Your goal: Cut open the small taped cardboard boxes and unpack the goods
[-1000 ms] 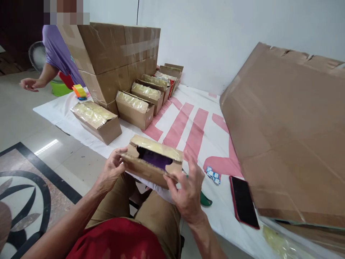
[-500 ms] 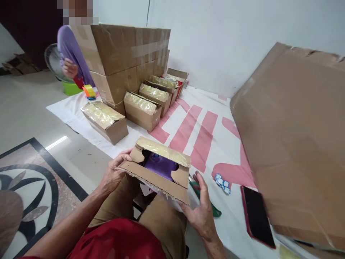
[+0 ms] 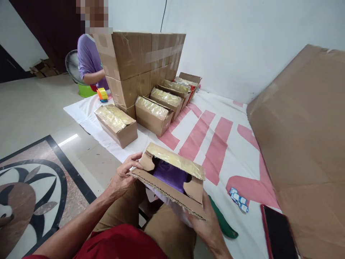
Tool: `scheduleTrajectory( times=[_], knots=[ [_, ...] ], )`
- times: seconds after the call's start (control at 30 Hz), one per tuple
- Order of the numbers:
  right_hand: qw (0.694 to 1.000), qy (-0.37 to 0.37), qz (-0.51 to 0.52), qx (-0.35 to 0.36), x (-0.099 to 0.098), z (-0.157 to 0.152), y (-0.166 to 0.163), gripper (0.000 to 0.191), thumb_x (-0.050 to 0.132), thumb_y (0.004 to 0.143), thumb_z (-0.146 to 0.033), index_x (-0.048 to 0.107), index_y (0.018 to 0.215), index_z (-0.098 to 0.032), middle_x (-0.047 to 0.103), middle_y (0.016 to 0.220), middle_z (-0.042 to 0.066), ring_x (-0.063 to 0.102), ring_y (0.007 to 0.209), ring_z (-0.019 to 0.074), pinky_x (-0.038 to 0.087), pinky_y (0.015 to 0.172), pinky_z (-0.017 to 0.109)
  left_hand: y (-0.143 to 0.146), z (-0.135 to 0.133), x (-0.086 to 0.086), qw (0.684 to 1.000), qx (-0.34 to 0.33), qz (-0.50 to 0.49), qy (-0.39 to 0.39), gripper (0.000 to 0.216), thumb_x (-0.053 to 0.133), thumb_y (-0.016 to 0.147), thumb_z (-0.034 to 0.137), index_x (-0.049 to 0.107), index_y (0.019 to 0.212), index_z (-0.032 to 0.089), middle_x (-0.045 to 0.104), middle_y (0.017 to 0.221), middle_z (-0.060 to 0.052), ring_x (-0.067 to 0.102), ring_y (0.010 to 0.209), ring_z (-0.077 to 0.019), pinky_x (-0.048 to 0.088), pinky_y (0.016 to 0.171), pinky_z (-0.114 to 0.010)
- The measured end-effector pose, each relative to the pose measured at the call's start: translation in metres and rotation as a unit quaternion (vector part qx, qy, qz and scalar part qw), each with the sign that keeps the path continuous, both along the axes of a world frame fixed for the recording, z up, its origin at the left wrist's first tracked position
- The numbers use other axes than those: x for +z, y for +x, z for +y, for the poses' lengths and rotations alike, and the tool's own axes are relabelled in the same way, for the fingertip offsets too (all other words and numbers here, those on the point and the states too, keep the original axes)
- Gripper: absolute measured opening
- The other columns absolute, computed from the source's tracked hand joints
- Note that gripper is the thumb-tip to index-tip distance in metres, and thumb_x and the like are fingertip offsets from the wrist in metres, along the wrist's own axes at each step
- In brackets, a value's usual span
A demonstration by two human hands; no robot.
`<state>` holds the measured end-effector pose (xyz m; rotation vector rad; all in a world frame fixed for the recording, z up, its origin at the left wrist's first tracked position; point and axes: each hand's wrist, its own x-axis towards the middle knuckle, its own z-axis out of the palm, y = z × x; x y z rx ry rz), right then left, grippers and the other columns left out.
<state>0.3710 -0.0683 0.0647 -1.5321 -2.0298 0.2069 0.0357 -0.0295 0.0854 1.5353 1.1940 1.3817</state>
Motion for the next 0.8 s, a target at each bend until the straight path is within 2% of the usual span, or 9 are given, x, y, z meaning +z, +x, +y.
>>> scheduleTrajectory(
  times=[0.1, 0.2, 0.3, 0.37, 0.4, 0.5, 0.6, 0.7, 0.8],
  knots=[
    [0.998, -0.016, 0.066, -0.006, 0.047, -0.009, 0.019, 0.046, 0.060, 0.096, -0.044, 0.061, 0.139, -0.027, 0.072, 0.134, 0.009, 0.072, 0.118, 0.0323, 0.063, 0.095, 0.044, 0.000, 0.001, 0.002, 1.000, -0.005, 0.023, 0.019, 0.019, 0.067, 0.094, 0.040, 0.075, 0.093, 0.023, 0.059, 0.147, -0.015, 0.055, 0.141, -0.0302, 0.046, 0.115, -0.047],
    [0.995, -0.008, 0.099, -0.004, 0.098, -0.002, 0.008, 0.024, 0.057, 0.100, -0.039, 0.072, 0.117, -0.030, 0.076, 0.125, 0.007, 0.071, 0.120, 0.0309, 0.057, 0.106, 0.047, 0.002, 0.001, 0.002, 0.999, -0.001, 0.041, 0.028, 0.013, 0.068, 0.093, 0.035, 0.074, 0.091, 0.023, 0.058, 0.147, -0.014, 0.055, 0.141, -0.0288, 0.047, 0.114, -0.046],
    [0.986, -0.078, 0.020, 0.143, 0.123, 0.026, -0.031, 0.030, 0.046, 0.104, -0.034, 0.075, 0.113, -0.029, 0.079, 0.118, 0.005, 0.075, 0.110, 0.0250, 0.062, 0.096, 0.038, 0.004, 0.000, -0.001, 0.997, 0.014, 0.057, 0.050, 0.008, 0.067, 0.093, 0.027, 0.073, 0.092, 0.024, 0.057, 0.149, -0.014, 0.054, 0.142, -0.0286, 0.048, 0.114, -0.046],
    [0.965, -0.109, -0.081, 0.222, 0.124, 0.049, -0.059, 0.039, 0.038, 0.104, -0.024, 0.073, 0.120, -0.025, 0.078, 0.122, 0.006, 0.074, 0.113, 0.0239, 0.061, 0.097, 0.038, 0.004, -0.001, -0.002, 0.995, 0.017, 0.070, 0.068, 0.009, 0.065, 0.093, 0.022, 0.074, 0.094, 0.024, 0.055, 0.151, -0.014, 0.054, 0.142, -0.0289, 0.048, 0.113, -0.047],
    [0.957, -0.107, -0.137, 0.234, 0.120, 0.059, -0.070, 0.041, 0.037, 0.102, -0.021, 0.072, 0.124, -0.022, 0.077, 0.123, 0.009, 0.073, 0.115, 0.0253, 0.061, 0.097, 0.040, 0.004, -0.002, -0.002, 0.994, 0.018, 0.078, 0.075, 0.010, 0.065, 0.093, 0.021, 0.074, 0.094, 0.024, 0.055, 0.152, -0.014, 0.054, 0.141, -0.0291, 0.048, 0.112, -0.047],
    [0.942, -0.067, -0.281, 0.171, 0.109, 0.078, -0.088, 0.043, 0.047, 0.096, -0.020, 0.065, 0.134, -0.015, 0.073, 0.125, 0.017, 0.075, 0.103, 0.0324, 0.063, 0.081, 0.044, 0.002, -0.003, 0.001, 0.992, 0.009, 0.101, 0.075, 0.014, 0.061, 0.095, 0.020, 0.075, 0.094, 0.024, 0.053, 0.153, -0.015, 0.056, 0.139, -0.0287, 0.050, 0.111, -0.048],
    [0.935, -0.010, -0.342, 0.090, 0.106, 0.086, -0.086, 0.056, 0.054, 0.094, -0.026, 0.051, 0.149, -0.016, 0.062, 0.143, 0.020, 0.074, 0.092, 0.0337, 0.057, 0.059, 0.041, 0.001, -0.002, 0.003, 0.991, -0.007, 0.113, 0.065, 0.020, 0.056, 0.096, 0.015, 0.075, 0.094, 0.024, 0.054, 0.153, -0.014, 0.056, 0.139, -0.0268, 0.051, 0.110, -0.046],
    [0.933, 0.048, -0.346, 0.079, 0.108, 0.095, -0.081, 0.062, 0.055, 0.094, -0.027, 0.042, 0.154, -0.019, 0.057, 0.149, 0.019, 0.072, 0.098, 0.0335, 0.055, 0.059, 0.039, 0.000, 0.003, 0.002, 0.991, -0.021, 0.114, 0.073, 0.022, 0.057, 0.094, 0.012, 0.075, 0.094, 0.024, 0.057, 0.151, -0.013, 0.057, 0.138, -0.0265, 0.051, 0.110, -0.047],
    [0.925, 0.061, -0.369, 0.070, 0.109, 0.107, -0.083, 0.050, 0.061, 0.091, -0.025, 0.051, 0.141, -0.019, 0.067, 0.128, 0.017, 0.070, 0.093, 0.0314, 0.052, 0.059, 0.037, 0.000, 0.008, 0.002, 0.991, -0.037, 0.101, 0.083, 0.022, 0.057, 0.092, 0.011, 0.075, 0.094, 0.025, 0.059, 0.149, -0.013, 0.059, 0.136, -0.0269, 0.051, 0.111, -0.049]
  ],
)
